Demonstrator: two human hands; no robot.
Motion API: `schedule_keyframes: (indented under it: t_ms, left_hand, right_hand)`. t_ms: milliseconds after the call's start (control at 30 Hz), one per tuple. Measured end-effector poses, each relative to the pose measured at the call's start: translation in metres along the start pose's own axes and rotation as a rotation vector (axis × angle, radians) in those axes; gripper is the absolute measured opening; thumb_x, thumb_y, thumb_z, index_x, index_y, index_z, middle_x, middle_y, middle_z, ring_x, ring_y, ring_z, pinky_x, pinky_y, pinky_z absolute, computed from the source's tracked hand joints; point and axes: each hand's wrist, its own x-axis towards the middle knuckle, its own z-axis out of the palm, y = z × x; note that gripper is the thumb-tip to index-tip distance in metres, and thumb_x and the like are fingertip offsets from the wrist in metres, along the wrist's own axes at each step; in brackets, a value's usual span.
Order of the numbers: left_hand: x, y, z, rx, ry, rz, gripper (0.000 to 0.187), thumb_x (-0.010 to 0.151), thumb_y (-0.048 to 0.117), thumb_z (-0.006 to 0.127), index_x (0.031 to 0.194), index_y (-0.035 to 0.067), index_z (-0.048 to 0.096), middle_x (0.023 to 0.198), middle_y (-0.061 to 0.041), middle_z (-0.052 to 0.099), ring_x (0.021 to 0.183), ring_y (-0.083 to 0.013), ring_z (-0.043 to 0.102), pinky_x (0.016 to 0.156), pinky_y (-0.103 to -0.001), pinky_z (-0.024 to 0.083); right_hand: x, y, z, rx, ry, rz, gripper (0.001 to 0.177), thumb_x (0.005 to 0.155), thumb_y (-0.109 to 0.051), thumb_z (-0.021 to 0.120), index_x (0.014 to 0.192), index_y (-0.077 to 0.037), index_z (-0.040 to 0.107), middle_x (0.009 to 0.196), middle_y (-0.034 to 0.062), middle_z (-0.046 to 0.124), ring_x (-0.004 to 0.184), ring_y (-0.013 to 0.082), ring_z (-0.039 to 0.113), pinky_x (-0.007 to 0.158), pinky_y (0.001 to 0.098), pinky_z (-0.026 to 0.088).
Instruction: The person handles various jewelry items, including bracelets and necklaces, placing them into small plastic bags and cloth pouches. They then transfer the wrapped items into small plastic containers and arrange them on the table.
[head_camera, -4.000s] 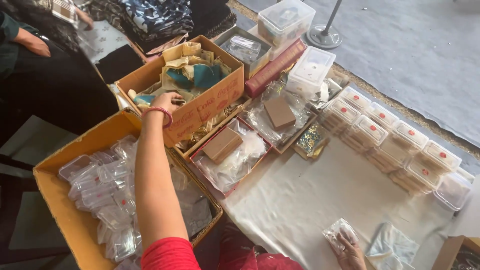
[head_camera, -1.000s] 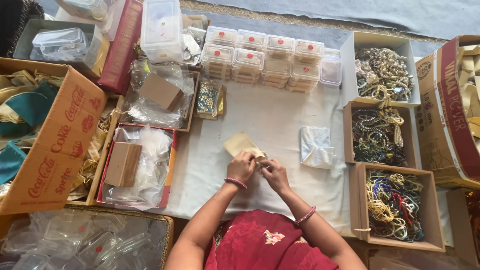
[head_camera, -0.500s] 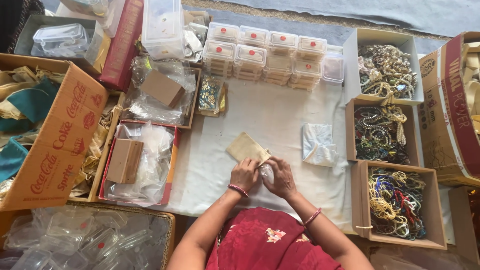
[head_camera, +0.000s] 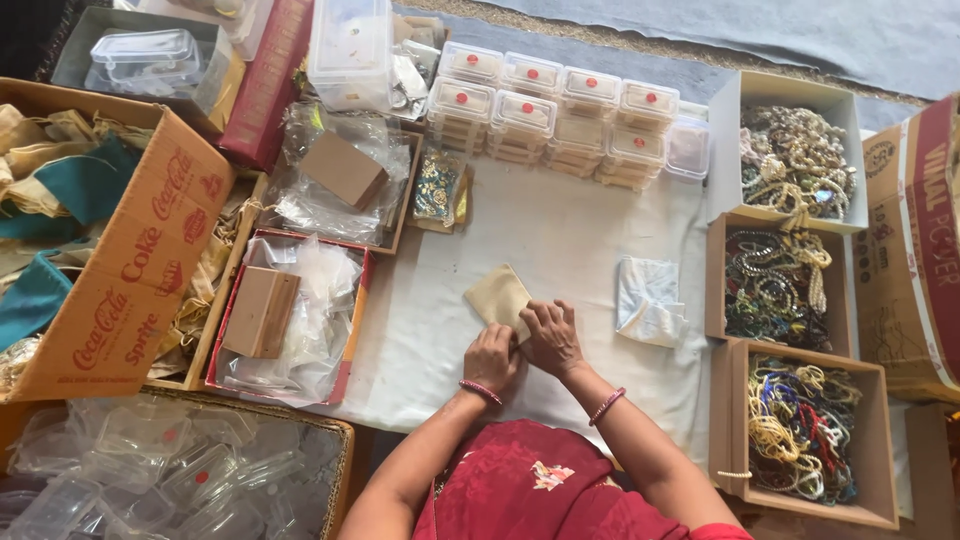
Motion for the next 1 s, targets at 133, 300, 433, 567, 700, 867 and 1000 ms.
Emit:
schedule_keyframes:
  t_ms: [133,300,433,567,700,867,1000]
  left_hand:
    - [-0.006,-0.005,0.000,-0.019,0.041,0.048,0.022,0.081,0.022,0.076,0.096,0.014,0.063,0.099,-0.005,0.064,0.094,-0.0276,0.065,0.081,-0.042,0.054]
    - [0.009,0.019,-0.037,-0.023,0.122,0.054,0.029,0.074,0.017,0.075,0.100,0.009,0.067,0.105,-0.009,0.064,0.096,-0.0316,0.063,0.080,-0.045,0.053]
    - [0.003,-0.019,-0.013,-0.092,0.114,-0.040,0.026,0.074,0.010,0.073,0.100,0.008,0.068,0.108,-0.011,0.064,0.102,-0.0325,0.063,0.083,-0.043,0.054]
    - [0.023,-0.023,-0.022,-0.397,0.010,-0.258,0.017,0.085,0.009,0.071,0.101,0.012,0.075,0.106,-0.005,0.068,0.097,-0.0252,0.071,0.084,-0.036,0.059]
    - [0.065,0.030,-0.109,-0.623,-0.026,-0.085,0.031,0.082,0.016,0.081,0.110,0.006,0.073,0.108,-0.006,0.070,0.096,-0.0228,0.069,0.079,-0.035,0.058]
    - [0.058,0.006,-0.064,-0.876,-0.320,-0.114,0.046,0.082,0.017,0.085,0.122,0.002,0.068,0.113,-0.008,0.073,0.102,-0.0140,0.068,0.085,-0.031,0.057]
    - [0.050,0.000,-0.020,-1.229,-0.427,-0.272,0.036,0.097,0.020,0.076,0.125,-0.002,0.070,0.113,-0.010,0.075,0.101,-0.0122,0.070,0.086,-0.031,0.060]
  right_hand:
    - [-0.031,0.023,0.048,-0.105,-0.061,-0.055,0.034,0.068,-0.014,0.071,0.100,-0.015,0.061,0.100,0.0026,0.067,0.095,0.0204,0.066,0.103,0.0514,0.040]
    - [-0.026,0.024,0.056,0.213,-0.359,0.265,0.053,0.071,-0.032,0.081,0.115,-0.012,0.058,0.107,0.0055,0.066,0.104,0.0246,0.065,0.105,0.0455,0.039]
    - [-0.013,0.008,0.009,0.170,-0.133,-0.130,0.062,0.067,-0.026,0.078,0.123,-0.008,0.058,0.115,0.0153,0.067,0.103,0.0316,0.065,0.107,0.0506,0.032]
    - [-0.022,0.020,0.009,0.154,-0.020,-0.011,0.042,0.076,-0.013,0.078,0.116,-0.011,0.064,0.107,0.0091,0.072,0.100,0.0261,0.070,0.110,0.0504,0.037]
    - [0.009,0.021,-0.042,0.519,-0.016,0.355,0.021,0.087,-0.004,0.079,0.106,-0.009,0.071,0.097,0.0095,0.073,0.092,0.0251,0.070,0.084,0.0360,0.055]
    - [-0.006,0.049,-0.045,1.002,-0.097,0.622,0.018,0.090,-0.006,0.078,0.107,-0.004,0.072,0.096,0.0050,0.075,0.090,0.0134,0.071,0.080,0.0278,0.057]
    - [0.022,0.030,-0.084,1.405,-0.241,0.786,0.043,0.083,-0.004,0.075,0.125,-0.004,0.062,0.110,0.0009,0.072,0.101,0.0072,0.067,0.087,0.0261,0.056]
